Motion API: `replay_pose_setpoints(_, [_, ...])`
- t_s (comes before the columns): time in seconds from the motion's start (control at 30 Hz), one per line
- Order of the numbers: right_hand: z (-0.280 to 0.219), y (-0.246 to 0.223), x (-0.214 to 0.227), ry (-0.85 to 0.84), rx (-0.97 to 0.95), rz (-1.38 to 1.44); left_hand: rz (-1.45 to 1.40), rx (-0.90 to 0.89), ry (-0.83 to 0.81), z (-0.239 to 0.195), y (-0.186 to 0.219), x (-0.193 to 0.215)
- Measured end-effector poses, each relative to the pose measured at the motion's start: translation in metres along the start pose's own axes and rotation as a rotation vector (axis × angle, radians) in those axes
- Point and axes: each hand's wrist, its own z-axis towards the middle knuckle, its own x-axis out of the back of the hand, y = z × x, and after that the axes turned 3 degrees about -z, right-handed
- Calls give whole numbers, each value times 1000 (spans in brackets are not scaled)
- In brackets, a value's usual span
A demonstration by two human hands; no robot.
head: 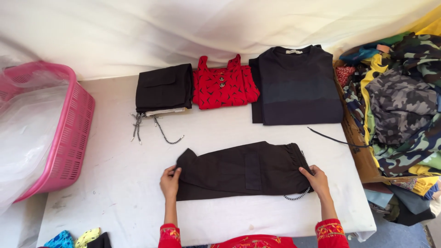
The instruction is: The person folds a pair of black trousers on a white table. They smooth the fabric, fold the legs together, and then fold the garment into a compact rectangle. The folded trousers are placed on top of a stack of other folded clothes.
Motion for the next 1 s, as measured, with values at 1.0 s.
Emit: replay_pose_setpoints(1.0, [-9,-56,-73,321,622,-703,294,-306,387,-45,-30,2])
